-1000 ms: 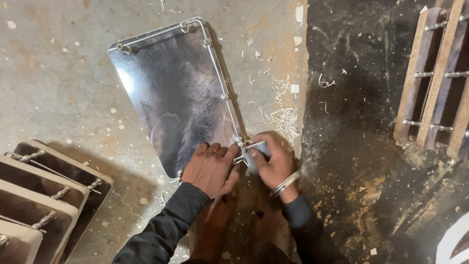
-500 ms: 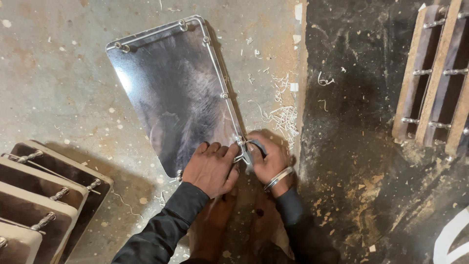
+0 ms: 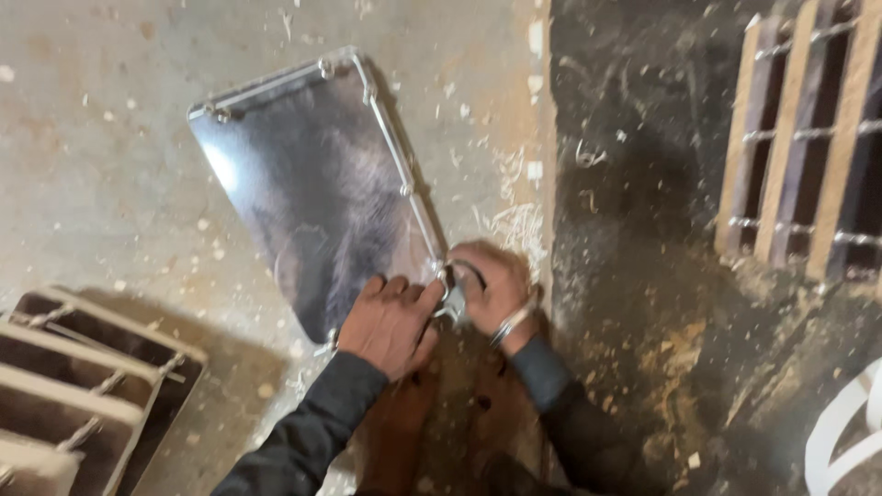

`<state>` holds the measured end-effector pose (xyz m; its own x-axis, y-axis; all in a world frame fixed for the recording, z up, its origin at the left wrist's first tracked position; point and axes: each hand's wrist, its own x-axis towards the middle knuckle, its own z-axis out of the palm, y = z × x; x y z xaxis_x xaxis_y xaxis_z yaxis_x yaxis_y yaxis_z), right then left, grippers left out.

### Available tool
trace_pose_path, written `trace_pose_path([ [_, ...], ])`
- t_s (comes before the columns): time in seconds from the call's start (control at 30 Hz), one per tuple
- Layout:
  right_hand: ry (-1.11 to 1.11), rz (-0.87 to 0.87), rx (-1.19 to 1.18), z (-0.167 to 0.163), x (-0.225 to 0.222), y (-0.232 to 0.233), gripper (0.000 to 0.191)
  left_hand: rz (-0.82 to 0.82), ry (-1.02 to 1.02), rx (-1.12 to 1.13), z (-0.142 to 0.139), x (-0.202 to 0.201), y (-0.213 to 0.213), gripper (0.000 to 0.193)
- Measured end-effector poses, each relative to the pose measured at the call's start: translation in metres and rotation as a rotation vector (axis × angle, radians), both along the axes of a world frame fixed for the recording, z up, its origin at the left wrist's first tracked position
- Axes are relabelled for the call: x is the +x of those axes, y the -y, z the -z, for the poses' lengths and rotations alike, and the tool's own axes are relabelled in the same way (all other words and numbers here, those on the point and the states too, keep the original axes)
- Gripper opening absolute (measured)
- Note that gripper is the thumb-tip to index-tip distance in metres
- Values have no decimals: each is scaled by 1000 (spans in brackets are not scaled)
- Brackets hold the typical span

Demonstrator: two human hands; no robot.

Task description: The person sits on the workshop floor holding a rectangular metal-framed panel steady with one hand while rubbing a sanding block along its edges and corners. They rotate the panel to reach different sides, then set it on a stack of finished panels and begin sanding another panel.

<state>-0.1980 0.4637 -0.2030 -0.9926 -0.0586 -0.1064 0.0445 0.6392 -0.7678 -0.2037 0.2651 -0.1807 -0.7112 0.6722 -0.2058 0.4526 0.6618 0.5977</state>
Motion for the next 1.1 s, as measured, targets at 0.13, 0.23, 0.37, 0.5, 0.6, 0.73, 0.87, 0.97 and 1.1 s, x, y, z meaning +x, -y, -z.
trace_pose_path([
  [0.13, 25, 59, -17, -4, 8, 9, 25, -35, 60, -4, -1, 1, 1, 36],
  [0.23, 13, 26, -46, -7, 6, 8, 28, -59, 25, 39, 0, 1, 1, 41],
  [0.37, 113, 10, -101, -10, -1, 3, 27, -12, 59, -16, 1, 0, 2, 41],
  [0.5, 65, -14, -117, -6, -3, 1, 27, -26, 21, 0, 3, 0, 0, 48],
  [0.6, 175, 30, -184, 3, 0, 0, 27, -24, 0, -11, 3, 2, -1, 50],
  [0.73, 232, 16, -257, 13, -5, -5, 27, 17, 31, -69, 0, 1, 0, 51],
  [0.87, 260, -36, -177, 10, -13, -12, 29, 5, 40, -49, -4, -2, 0, 45],
  [0.97, 120, -145, -30, 1, -19, -12, 31, 47, 68, -103, -5, -3, -1, 49],
  [1.1, 284, -106, -92, -5, -28, -12, 31, 18, 22, -55, -4, -2, -1, 53],
])
